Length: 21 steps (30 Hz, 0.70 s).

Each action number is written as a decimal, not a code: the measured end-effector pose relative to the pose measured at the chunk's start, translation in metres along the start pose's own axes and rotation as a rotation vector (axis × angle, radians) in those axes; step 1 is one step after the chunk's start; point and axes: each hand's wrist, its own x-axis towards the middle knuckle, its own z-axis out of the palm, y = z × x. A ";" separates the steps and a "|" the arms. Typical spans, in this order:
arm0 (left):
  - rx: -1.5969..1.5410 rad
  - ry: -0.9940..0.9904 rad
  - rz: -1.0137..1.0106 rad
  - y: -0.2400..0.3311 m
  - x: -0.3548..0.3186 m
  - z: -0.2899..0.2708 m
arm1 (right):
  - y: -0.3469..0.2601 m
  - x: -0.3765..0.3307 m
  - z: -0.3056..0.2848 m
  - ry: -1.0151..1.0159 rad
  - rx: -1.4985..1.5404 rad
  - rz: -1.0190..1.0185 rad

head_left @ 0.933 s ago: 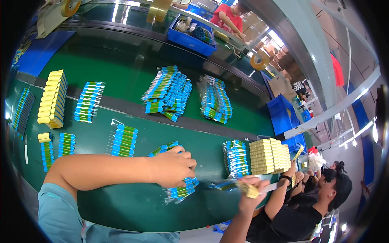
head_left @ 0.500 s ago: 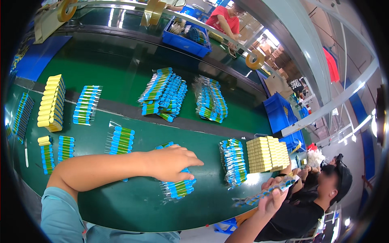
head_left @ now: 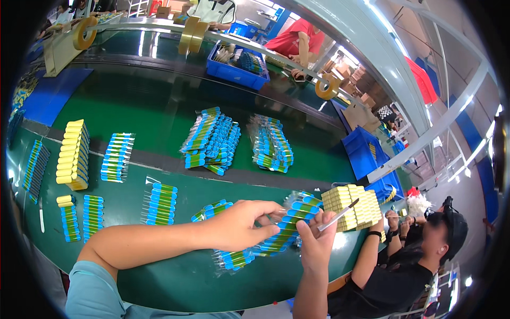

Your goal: The person aligns strips of plastic-wrapped sticks on the table, cuts through the film using a small blade to separate them, and folds and stacks the finished bundles.

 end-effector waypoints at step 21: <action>-0.845 -0.276 -0.426 -0.045 -0.025 -0.045 | 0.029 0.003 0.015 -0.369 0.658 0.537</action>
